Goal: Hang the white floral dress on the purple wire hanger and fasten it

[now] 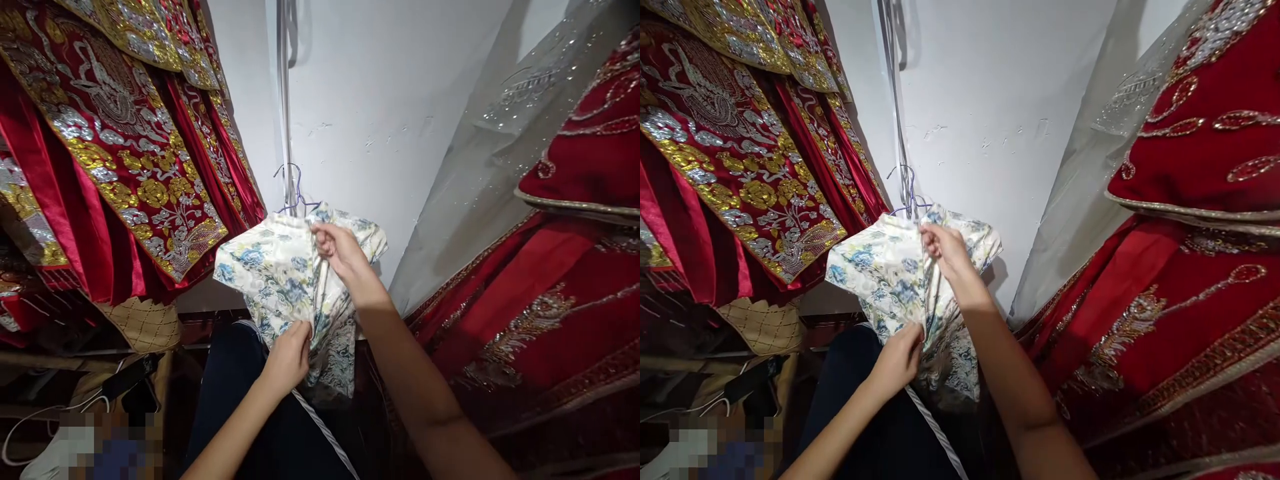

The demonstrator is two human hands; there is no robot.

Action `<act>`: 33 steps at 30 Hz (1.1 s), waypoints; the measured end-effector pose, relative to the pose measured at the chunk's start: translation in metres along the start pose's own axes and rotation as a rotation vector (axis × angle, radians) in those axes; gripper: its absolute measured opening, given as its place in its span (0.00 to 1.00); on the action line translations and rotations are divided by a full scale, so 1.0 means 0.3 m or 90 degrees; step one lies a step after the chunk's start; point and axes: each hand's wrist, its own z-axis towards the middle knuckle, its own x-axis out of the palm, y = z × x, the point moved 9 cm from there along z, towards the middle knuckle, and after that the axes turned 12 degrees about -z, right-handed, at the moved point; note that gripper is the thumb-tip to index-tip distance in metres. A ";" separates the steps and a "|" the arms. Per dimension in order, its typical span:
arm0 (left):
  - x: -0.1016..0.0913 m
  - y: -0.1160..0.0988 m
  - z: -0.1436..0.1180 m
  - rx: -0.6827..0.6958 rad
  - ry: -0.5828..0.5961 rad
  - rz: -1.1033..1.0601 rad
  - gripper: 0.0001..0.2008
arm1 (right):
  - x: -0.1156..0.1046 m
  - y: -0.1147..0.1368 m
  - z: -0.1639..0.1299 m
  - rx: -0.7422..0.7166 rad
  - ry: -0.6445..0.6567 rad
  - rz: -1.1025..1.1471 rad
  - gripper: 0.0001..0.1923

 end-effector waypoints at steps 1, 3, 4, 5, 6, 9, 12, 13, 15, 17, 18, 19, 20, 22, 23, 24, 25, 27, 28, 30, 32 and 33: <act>-0.008 0.001 0.013 0.001 0.023 0.022 0.07 | 0.008 0.022 0.012 -0.011 -0.015 0.006 0.08; -0.048 -0.008 0.047 0.010 0.050 0.021 0.07 | 0.037 0.037 0.002 -0.032 -0.012 -0.011 0.09; -0.085 -0.024 0.070 0.021 0.044 -0.001 0.07 | 0.054 0.035 -0.015 -0.043 -0.004 -0.027 0.10; -0.136 -0.048 0.098 0.037 0.021 -0.032 0.08 | 0.068 0.031 -0.034 -0.055 0.003 -0.044 0.10; -0.201 -0.080 0.129 0.060 -0.023 -0.067 0.09 | 0.081 0.028 -0.053 -0.065 0.007 -0.061 0.09; -0.427 -0.204 0.222 0.157 -0.218 -0.129 0.19 | 0.110 0.045 -0.090 -0.108 0.013 -0.122 0.07; -0.541 -0.333 0.306 0.261 -0.295 -0.048 0.14 | 0.134 0.080 -0.086 -0.161 0.027 -0.169 0.06; -0.548 -0.367 0.329 0.285 -0.293 -0.006 0.12 | 0.131 0.079 -0.079 -0.170 0.022 -0.170 0.06; -0.547 -0.413 0.361 0.317 -0.284 0.054 0.11 | 0.101 0.047 -0.059 -0.168 -0.019 -0.177 0.07; -0.570 -0.425 0.367 0.330 -0.313 0.061 0.10 | 0.055 -0.022 -0.045 -0.149 -0.071 -0.214 0.09; -0.603 -0.416 0.359 0.330 -0.356 0.041 0.10 | 0.035 -0.065 -0.042 -0.134 -0.085 -0.235 0.09; -0.652 -0.391 0.343 0.322 -0.415 0.007 0.10 | 0.020 -0.111 -0.044 -0.115 -0.087 -0.251 0.10; -0.710 -0.349 0.321 0.306 -0.486 -0.043 0.09 | 0.009 -0.156 -0.051 -0.097 -0.083 -0.256 0.10; -0.827 -0.204 0.260 0.244 -0.632 -0.205 0.07 | 0.001 -0.235 -0.085 -0.065 -0.066 -0.232 0.09; -0.866 -0.106 0.226 0.198 -0.692 -0.319 0.06 | 0.004 -0.267 -0.113 -0.052 -0.057 -0.203 0.08; -0.879 0.005 0.193 0.139 -0.737 -0.460 0.06 | 0.012 -0.297 -0.145 -0.038 -0.045 -0.169 0.07; -0.859 0.114 0.166 0.068 -0.753 -0.607 0.07 | 0.024 -0.325 -0.183 -0.025 -0.035 -0.132 0.07; -0.749 0.282 0.106 -0.065 -0.760 -0.846 0.09 | 0.055 -0.377 -0.266 0.004 -0.012 -0.067 0.08; -0.678 0.332 0.080 -0.104 -0.741 -0.913 0.08 | 0.067 -0.398 -0.308 0.014 -0.005 -0.046 0.09; -0.522 0.402 0.022 -0.171 -0.727 -0.986 0.06 | 0.080 -0.431 -0.381 0.027 0.008 -0.027 0.11; -0.387 0.425 -0.003 -0.200 -0.671 -0.937 0.02 | 0.072 -0.445 -0.429 0.033 0.030 -0.036 0.13; -0.332 0.420 0.003 -0.210 -0.611 -0.861 0.04 | 0.061 -0.445 -0.444 0.035 0.044 -0.054 0.13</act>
